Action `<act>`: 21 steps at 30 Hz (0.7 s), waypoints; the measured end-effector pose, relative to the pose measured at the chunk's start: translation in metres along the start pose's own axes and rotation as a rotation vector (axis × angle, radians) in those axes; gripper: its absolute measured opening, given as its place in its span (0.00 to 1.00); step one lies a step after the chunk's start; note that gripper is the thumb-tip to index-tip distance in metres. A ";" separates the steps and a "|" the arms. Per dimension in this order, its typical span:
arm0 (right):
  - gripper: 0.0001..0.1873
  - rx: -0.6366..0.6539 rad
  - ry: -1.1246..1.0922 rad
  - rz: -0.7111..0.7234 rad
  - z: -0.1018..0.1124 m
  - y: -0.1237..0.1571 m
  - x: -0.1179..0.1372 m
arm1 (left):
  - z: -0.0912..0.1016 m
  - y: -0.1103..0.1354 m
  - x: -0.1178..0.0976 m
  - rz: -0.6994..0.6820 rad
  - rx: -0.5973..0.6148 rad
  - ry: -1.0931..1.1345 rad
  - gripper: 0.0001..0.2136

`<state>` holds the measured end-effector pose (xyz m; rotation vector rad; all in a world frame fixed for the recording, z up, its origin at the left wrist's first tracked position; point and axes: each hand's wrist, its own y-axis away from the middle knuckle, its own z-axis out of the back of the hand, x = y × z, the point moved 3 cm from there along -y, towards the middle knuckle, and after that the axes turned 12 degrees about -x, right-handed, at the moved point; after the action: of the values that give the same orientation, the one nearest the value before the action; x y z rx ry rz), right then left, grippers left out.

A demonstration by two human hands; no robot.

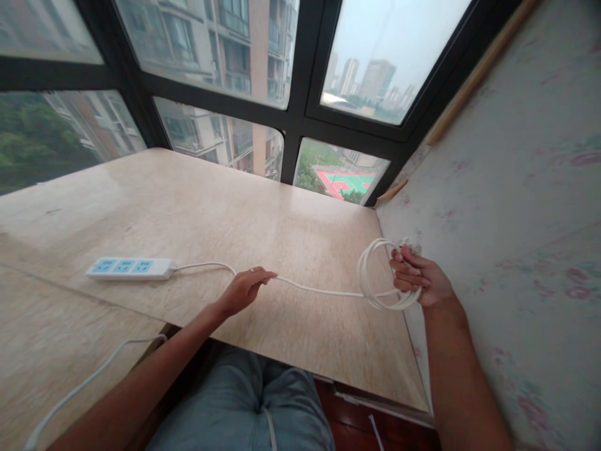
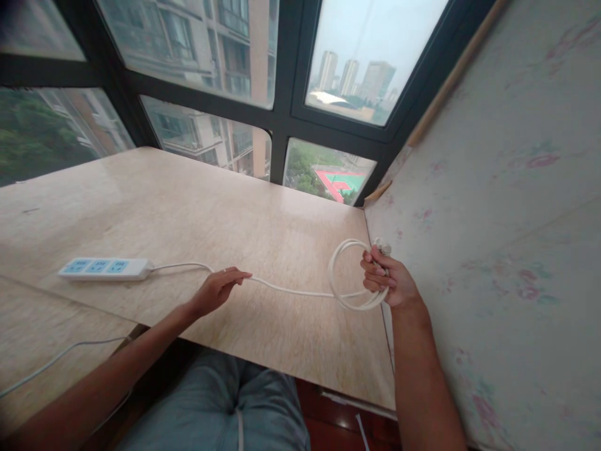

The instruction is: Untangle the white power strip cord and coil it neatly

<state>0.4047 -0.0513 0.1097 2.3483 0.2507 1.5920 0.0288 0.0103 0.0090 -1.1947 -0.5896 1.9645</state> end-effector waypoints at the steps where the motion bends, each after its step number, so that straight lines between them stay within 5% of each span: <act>1: 0.13 0.003 -0.014 -0.023 0.002 0.001 -0.003 | 0.001 -0.005 0.003 0.013 0.095 -0.003 0.19; 8: 0.13 0.122 -0.153 -0.225 0.004 0.003 -0.041 | 0.005 -0.024 0.004 0.132 0.839 0.162 0.19; 14: 0.15 0.118 -0.110 -0.402 -0.021 -0.005 -0.078 | -0.009 -0.014 0.011 0.366 1.391 0.382 0.14; 17: 0.15 0.129 -0.062 -0.467 -0.034 -0.007 -0.092 | -0.016 -0.013 0.020 0.417 1.490 0.291 0.13; 21: 0.14 0.154 0.010 -0.520 -0.046 -0.004 -0.104 | -0.018 -0.015 0.024 0.347 1.369 0.041 0.14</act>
<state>0.3233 -0.0724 0.0326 2.1345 0.9294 1.3620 0.0436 0.0381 -0.0016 -0.4196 0.9571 1.9180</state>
